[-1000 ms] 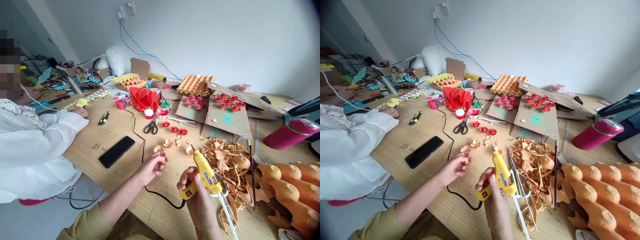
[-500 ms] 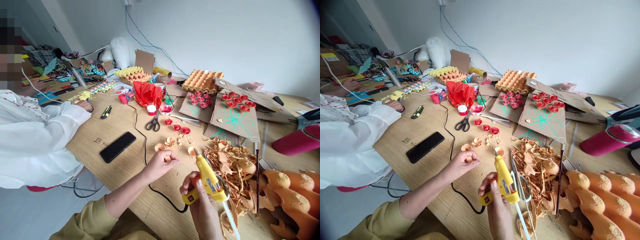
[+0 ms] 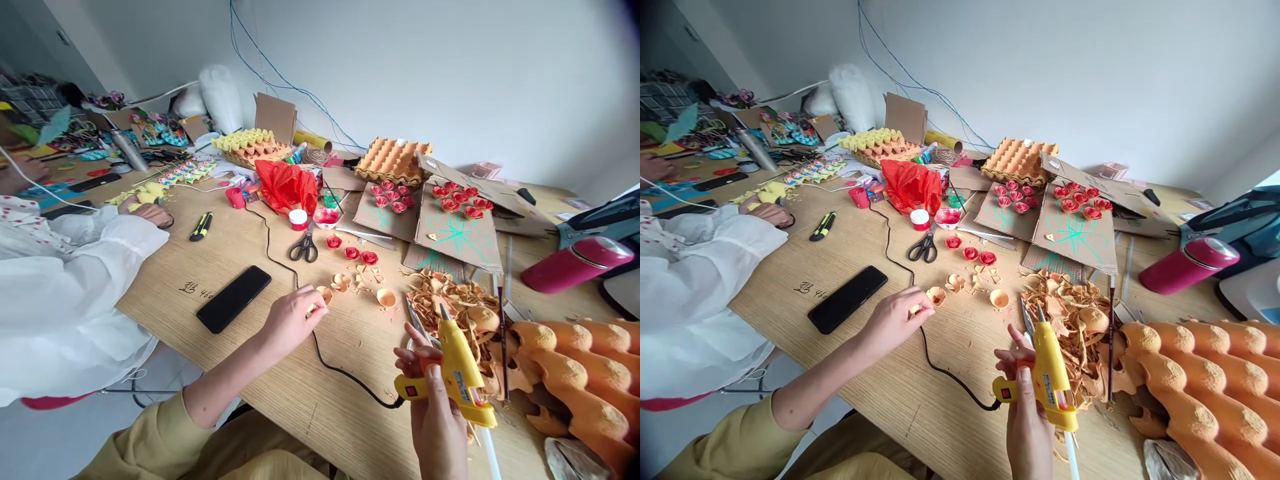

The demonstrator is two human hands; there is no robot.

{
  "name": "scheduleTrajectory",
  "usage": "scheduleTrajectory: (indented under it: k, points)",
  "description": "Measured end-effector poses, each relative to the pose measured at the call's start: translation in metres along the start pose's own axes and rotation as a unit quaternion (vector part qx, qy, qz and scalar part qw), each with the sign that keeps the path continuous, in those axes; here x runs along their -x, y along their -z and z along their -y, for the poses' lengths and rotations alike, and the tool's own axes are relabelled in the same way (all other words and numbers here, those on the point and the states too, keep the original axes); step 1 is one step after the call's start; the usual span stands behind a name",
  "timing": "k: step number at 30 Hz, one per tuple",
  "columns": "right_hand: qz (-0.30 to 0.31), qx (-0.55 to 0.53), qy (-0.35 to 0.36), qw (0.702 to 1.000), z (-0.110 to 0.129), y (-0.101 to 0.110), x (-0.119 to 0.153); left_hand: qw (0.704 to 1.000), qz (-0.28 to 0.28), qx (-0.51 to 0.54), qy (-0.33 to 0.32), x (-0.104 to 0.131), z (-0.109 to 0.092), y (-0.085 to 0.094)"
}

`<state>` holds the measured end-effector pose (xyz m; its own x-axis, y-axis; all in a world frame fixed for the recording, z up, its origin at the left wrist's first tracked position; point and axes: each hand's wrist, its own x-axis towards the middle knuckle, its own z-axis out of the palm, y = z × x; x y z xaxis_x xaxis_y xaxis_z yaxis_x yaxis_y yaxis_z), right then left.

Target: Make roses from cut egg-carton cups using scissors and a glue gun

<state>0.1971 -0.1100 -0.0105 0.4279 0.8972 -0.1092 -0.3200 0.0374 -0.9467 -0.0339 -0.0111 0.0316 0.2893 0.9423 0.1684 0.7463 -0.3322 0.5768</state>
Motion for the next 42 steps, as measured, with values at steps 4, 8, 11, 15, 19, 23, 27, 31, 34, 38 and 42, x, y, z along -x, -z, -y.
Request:
scheduleTrajectory:
  k: [4, 8, 11, 15, 19, 23, 27, 31, 34, 38, 42]
  points:
    - [-0.011, -0.025, 0.009, 1.000, 0.002, -0.004, 0.008, 0.997, 0.012, 0.072, -0.026, -0.025, -0.005, 0.009]
    - [0.007, -0.019, 0.062, 0.998, 0.006, -0.009, 0.019, 0.982, 0.065, 0.146, -0.096, -0.058, -0.041, 0.009]
    - [0.023, -0.008, 0.114, 0.993, 0.014, -0.017, 0.030, 0.959, 0.108, 0.195, -0.174, -0.080, -0.077, 0.003]
    - [0.018, 0.002, 0.154, 0.988, 0.026, -0.027, 0.043, 0.922, 0.173, 0.248, -0.243, -0.098, -0.106, -0.017]
    - [0.015, -0.011, 0.155, 0.988, 0.027, -0.031, 0.048, 0.916, 0.251, 0.180, -0.256, -0.105, -0.094, -0.042]
    - [0.027, -0.021, 0.133, 0.991, 0.019, -0.028, 0.042, 0.925, 0.253, 0.179, -0.220, -0.099, -0.060, -0.040]
    - [0.052, -0.038, 0.088, 0.994, 0.009, -0.030, 0.034, 0.931, 0.262, 0.217, -0.129, -0.085, -0.017, -0.007]
    - [0.069, -0.039, 0.007, 0.997, 0.000, -0.034, 0.027, 0.925, 0.267, 0.271, -0.009, -0.068, 0.034, 0.029]
    - [0.060, -0.008, -0.010, 0.998, -0.004, -0.031, 0.020, 0.930, 0.238, 0.280, 0.028, -0.054, 0.065, 0.045]
    - [0.022, 0.064, 0.035, 0.997, -0.005, -0.023, 0.011, 0.983, 0.125, 0.132, 0.032, -0.043, 0.082, 0.044]
    - [0.023, 0.046, 0.007, 0.999, -0.003, -0.019, 0.006, 0.993, 0.097, 0.046, -0.040, -0.049, 0.085, 0.023]
